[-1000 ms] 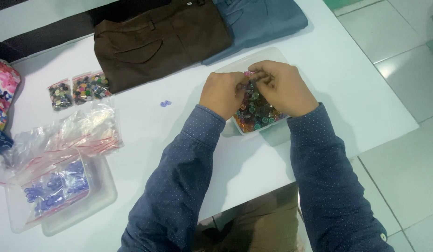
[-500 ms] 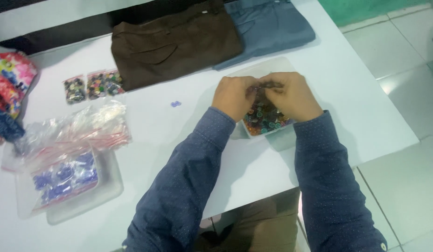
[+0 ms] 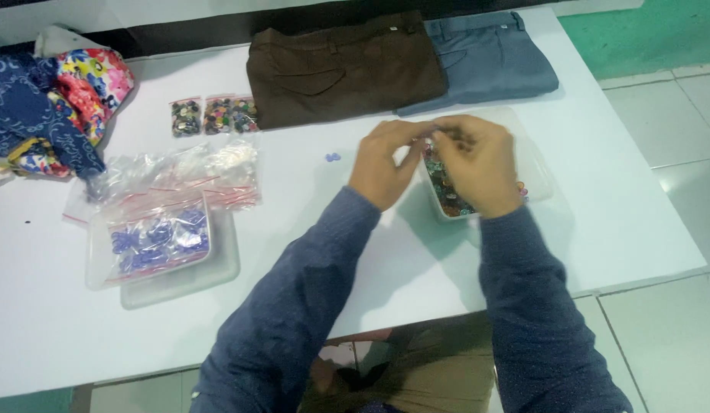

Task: Sorting small purple buttons from a mixed container and arranging them on a table

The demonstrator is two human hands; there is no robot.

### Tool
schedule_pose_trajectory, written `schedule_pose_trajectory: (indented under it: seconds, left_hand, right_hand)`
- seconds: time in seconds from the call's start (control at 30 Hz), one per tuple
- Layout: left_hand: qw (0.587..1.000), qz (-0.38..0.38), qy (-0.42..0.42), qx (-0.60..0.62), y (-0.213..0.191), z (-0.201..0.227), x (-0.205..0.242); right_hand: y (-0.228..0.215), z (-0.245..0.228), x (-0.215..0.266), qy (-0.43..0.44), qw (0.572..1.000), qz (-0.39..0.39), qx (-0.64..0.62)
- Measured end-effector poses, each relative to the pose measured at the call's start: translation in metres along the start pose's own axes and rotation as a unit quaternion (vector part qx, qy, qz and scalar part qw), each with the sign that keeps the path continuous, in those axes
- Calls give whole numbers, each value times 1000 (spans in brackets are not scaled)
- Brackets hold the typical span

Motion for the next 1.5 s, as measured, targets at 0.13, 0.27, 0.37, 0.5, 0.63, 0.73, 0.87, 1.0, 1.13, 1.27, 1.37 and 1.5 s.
schedule_pose_trajectory:
  seconds: [0.13, 0.27, 0.37, 0.5, 0.63, 0.73, 0.87, 1.0, 1.13, 1.27, 1.37, 1.5]
  left_hand:
    - [998, 43, -30, -45, -42, -30, 42]
    - [973, -8, -201, -111, -57, -105, 88]
    - [939, -61, -310, -138, -58, -150, 109]
    - [895, -113, -365, -230, -58, -150, 104]
    - [875, -147, -387, -251, -57, -142, 100]
    - [885, -131, -371, -250, -55, -142, 102]
    - [890, -117, -368, -244, -59, -141, 100]
    - [892, -99, -374, -235, -56, -143, 105]
    - [890, -83, -376, -243, -53, -149, 111]
    - [892, -86, -378, -232, -59, -152, 111]
    - [892, -85, -389, -216, -58, -151, 114]
    - [894, -65, -394, -204, -60, -153, 116]
  right_hand:
    - [46, -22, -6, -43, 998, 31, -46]
    - [99, -19, -22, 21, 996, -56, 62]
    - [122, -18, -24, 88, 984, -102, 119]
    - [132, -16, -18, 161, 962, -146, 164]
    - [130, 1, -10, 106, 962, -122, 219]
    - [124, -4, -4, 105, 957, -131, 236]
    - [121, -7, -3, 164, 941, -167, 246]
    - [133, -15, -7, 169, 948, -156, 220]
    - [164, 10, -29, 145, 968, -132, 157]
    - [174, 17, -40, 153, 972, -121, 131]
    - [174, 13, -33, 167, 967, -137, 133]
    - [173, 12, -31, 185, 964, -145, 126]
Point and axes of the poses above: each hand's wrist, its own x-axis away from the middle knuckle, its own y-axis out of the palm, z = x × y, the point moved 10 cm from there along -x, towards the middle knuckle, and after that the axes turned 14 degrees about -z, right-handed, at the moved point
